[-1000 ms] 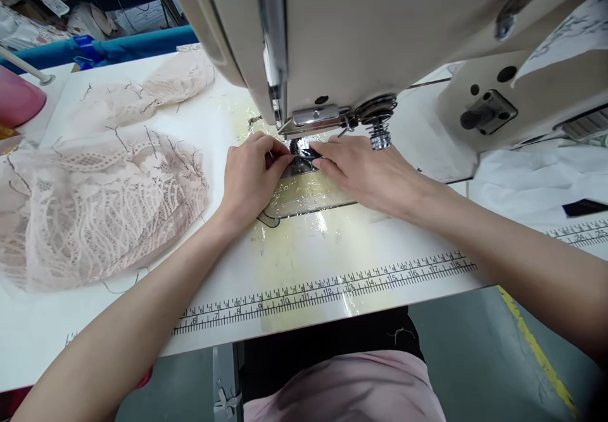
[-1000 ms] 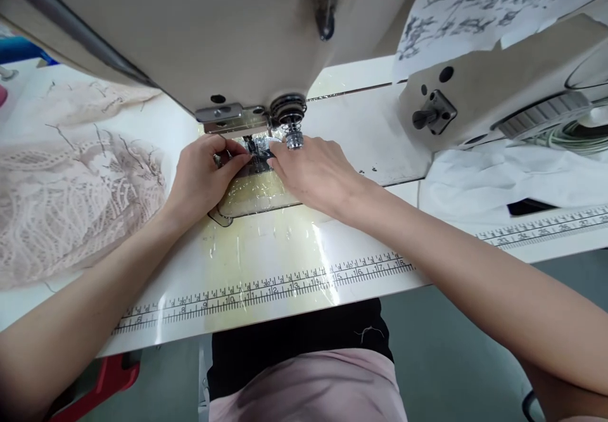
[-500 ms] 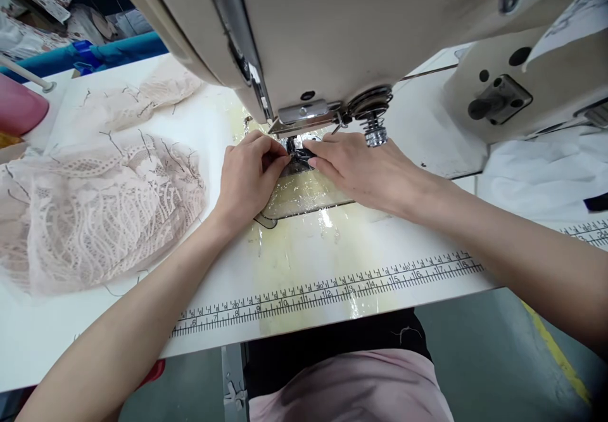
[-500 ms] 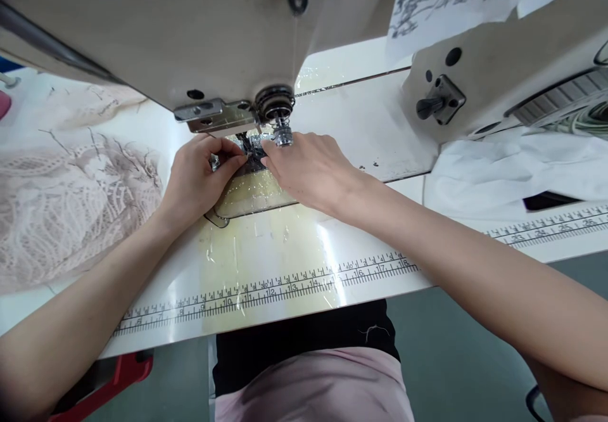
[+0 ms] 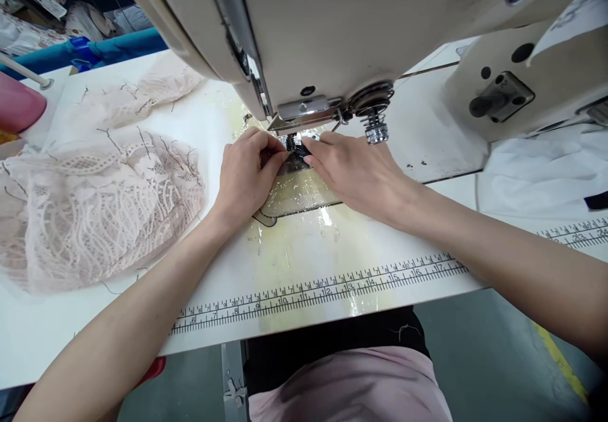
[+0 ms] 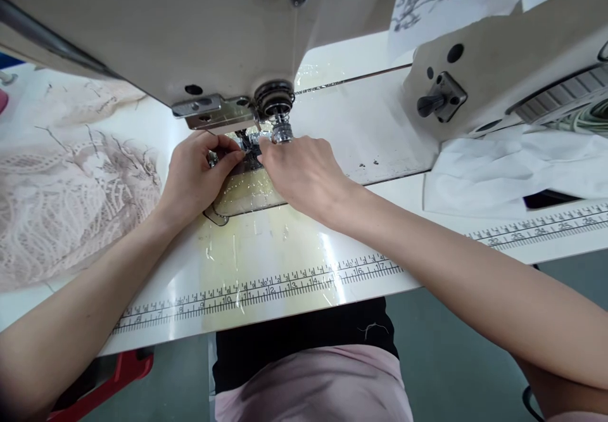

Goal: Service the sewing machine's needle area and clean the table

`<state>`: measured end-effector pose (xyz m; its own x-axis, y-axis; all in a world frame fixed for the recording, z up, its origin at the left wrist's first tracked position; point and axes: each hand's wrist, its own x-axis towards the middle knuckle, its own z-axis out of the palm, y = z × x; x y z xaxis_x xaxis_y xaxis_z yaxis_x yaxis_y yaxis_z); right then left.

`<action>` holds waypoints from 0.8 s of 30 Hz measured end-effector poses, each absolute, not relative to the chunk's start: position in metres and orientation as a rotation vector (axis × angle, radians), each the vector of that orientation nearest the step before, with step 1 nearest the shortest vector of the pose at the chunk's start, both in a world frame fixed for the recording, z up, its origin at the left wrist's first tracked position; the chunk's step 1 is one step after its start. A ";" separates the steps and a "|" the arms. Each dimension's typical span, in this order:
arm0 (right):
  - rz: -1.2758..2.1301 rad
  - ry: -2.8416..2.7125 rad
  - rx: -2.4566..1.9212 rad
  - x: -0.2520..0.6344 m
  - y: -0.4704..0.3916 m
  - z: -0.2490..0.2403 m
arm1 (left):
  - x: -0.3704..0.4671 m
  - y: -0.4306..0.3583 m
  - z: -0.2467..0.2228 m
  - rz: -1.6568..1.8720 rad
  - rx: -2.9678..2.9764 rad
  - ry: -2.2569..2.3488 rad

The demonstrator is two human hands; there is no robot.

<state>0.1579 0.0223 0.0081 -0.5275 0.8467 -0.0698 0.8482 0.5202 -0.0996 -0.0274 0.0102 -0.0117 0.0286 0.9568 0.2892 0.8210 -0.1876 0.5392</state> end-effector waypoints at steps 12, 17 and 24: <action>-0.078 2.702 1.567 0.153 0.013 0.003 | -0.027 0.011 -0.011 0.880 2.067 1.853; -0.132 2.705 1.649 0.155 0.017 0.004 | -0.027 0.010 -0.011 0.900 2.049 1.828; -0.212 2.684 1.603 0.161 0.017 0.008 | -0.028 0.010 -0.013 0.899 2.070 1.832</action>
<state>0.1610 0.0170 0.0078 -0.4765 0.8759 -0.0761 0.8770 0.4674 -0.1115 -0.0283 0.0099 -0.0125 0.0282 0.9573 0.2878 0.8134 -0.1893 0.5500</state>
